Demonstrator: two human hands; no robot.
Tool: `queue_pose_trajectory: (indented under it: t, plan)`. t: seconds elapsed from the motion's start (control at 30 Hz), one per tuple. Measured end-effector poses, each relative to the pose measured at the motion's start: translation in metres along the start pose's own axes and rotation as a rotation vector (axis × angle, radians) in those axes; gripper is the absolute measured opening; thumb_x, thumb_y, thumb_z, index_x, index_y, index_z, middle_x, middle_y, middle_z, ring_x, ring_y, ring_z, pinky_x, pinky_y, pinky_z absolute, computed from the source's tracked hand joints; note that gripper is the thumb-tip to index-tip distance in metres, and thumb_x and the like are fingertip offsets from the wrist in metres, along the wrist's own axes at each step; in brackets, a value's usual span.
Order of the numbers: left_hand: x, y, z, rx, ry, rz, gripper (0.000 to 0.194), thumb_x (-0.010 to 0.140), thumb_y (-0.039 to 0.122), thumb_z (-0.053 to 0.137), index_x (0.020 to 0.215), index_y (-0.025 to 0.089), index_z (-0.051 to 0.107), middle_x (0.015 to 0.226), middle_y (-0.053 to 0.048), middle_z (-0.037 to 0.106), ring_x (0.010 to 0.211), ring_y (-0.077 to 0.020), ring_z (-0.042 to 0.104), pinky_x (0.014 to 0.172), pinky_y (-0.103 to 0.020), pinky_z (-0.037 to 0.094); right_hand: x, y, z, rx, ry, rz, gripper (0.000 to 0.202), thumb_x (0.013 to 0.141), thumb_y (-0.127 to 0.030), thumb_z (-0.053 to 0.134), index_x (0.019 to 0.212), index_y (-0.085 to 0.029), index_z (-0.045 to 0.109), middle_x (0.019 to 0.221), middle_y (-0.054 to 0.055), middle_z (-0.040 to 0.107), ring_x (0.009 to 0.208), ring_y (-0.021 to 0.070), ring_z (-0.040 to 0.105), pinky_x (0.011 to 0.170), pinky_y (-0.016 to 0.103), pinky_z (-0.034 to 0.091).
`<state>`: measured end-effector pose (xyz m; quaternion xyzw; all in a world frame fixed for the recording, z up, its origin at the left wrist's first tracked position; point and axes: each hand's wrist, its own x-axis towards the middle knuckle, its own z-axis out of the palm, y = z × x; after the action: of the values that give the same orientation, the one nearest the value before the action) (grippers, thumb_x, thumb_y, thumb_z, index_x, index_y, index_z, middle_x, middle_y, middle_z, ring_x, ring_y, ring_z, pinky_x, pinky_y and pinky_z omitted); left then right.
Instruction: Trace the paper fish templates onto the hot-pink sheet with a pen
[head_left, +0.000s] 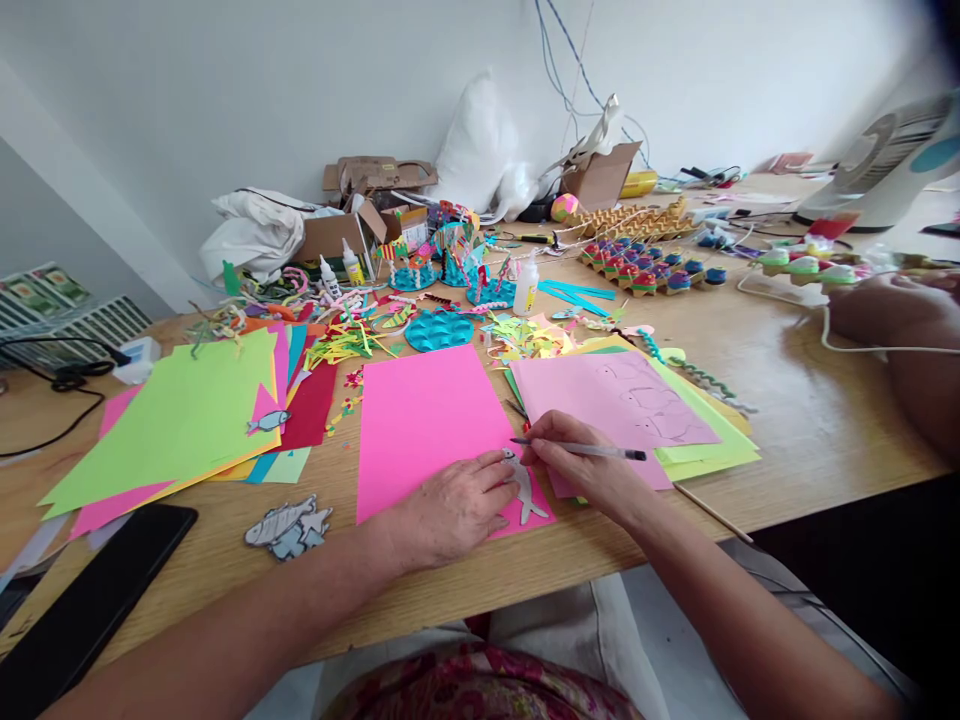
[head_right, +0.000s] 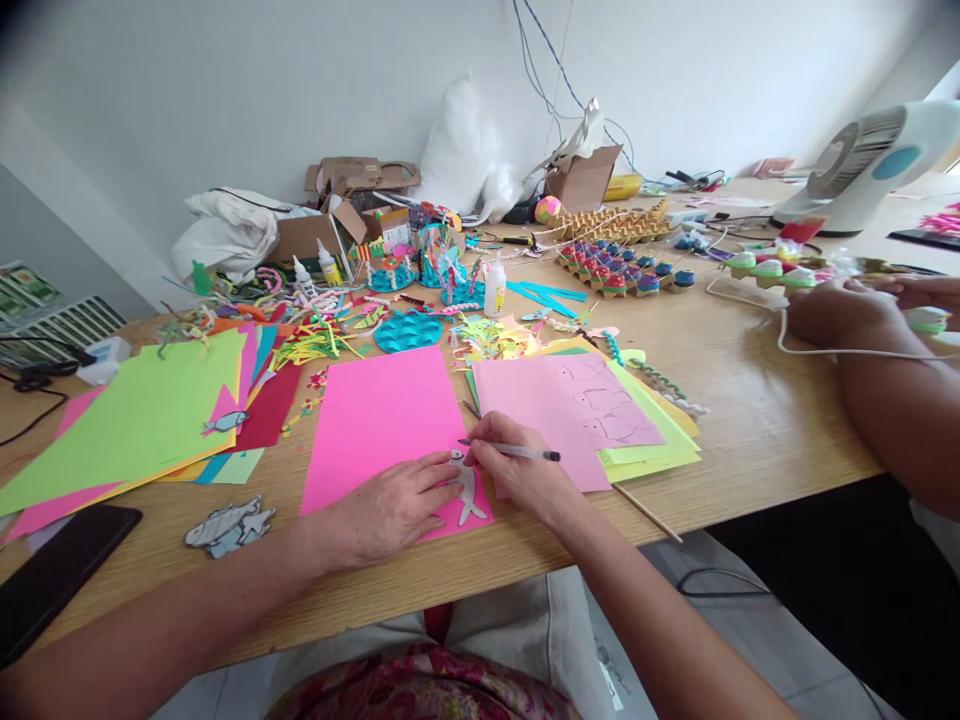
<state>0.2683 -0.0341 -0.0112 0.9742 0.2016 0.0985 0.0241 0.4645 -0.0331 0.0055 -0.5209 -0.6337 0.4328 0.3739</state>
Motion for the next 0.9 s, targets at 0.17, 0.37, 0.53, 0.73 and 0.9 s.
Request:
queue_pose_trajectory:
  t: [0.17,0.37,0.53,0.73,0.9]
  plan:
    - [0.004,0.0,-0.003,-0.005,-0.016,0.022,0.025,0.088,0.017,0.042,0.111,0.01,0.049,0.119,-0.012,0.051,0.116,-0.0203,0.044,0.099,-0.034,0.039,0.014,0.007,0.002,-0.039,-0.01,-0.063,0.002,0.069,-0.02,0.051,0.067,-0.019,0.051,0.058,-0.004,0.05,0.052,0.0098,0.043,0.047,0.021,0.032]
    - [0.004,0.002,-0.001,0.009,-0.027,0.006,0.023,0.088,0.016,0.044,0.109,0.01,0.05,0.117,-0.011,0.052,0.114,-0.0207,0.045,0.1,-0.032,0.037,0.023,0.006,0.007,-0.06,-0.015,-0.084,0.005,0.066,-0.015,0.047,0.065,-0.018,0.051,0.056,-0.005,0.048,0.052,0.0094,0.042,0.046,0.021,0.031]
    - [0.001,0.008,0.0,0.011,-0.01,-0.063,0.025,0.09,0.018,0.041,0.113,0.012,0.049,0.116,-0.009,0.053,0.113,-0.0213,0.044,0.096,-0.034,0.037,0.023,0.008,0.01,-0.061,-0.05,-0.068,0.005,0.064,-0.014,0.047,0.064,-0.017,0.05,0.056,-0.005,0.048,0.051,0.009,0.041,0.045,0.021,0.029]
    - [0.001,0.015,-0.005,0.017,-0.06,-0.147,0.032,0.09,0.03,0.045,0.118,0.015,0.045,0.12,-0.008,0.053,0.101,-0.0214,0.048,0.084,-0.037,0.041,0.016,0.009,0.012,-0.032,-0.112,-0.058,0.005,0.07,-0.014,0.048,0.068,-0.019,0.049,0.053,-0.007,0.044,0.045,0.007,0.038,0.043,0.02,0.029]
    - [0.0,0.014,-0.005,-0.001,-0.074,-0.155,0.031,0.09,0.028,0.044,0.118,0.015,0.045,0.119,-0.007,0.052,0.1,-0.0214,0.047,0.083,-0.037,0.041,0.015,0.011,0.014,-0.054,-0.125,-0.08,0.008,0.07,-0.012,0.047,0.068,-0.018,0.05,0.054,-0.007,0.045,0.046,0.0067,0.037,0.043,0.019,0.029]
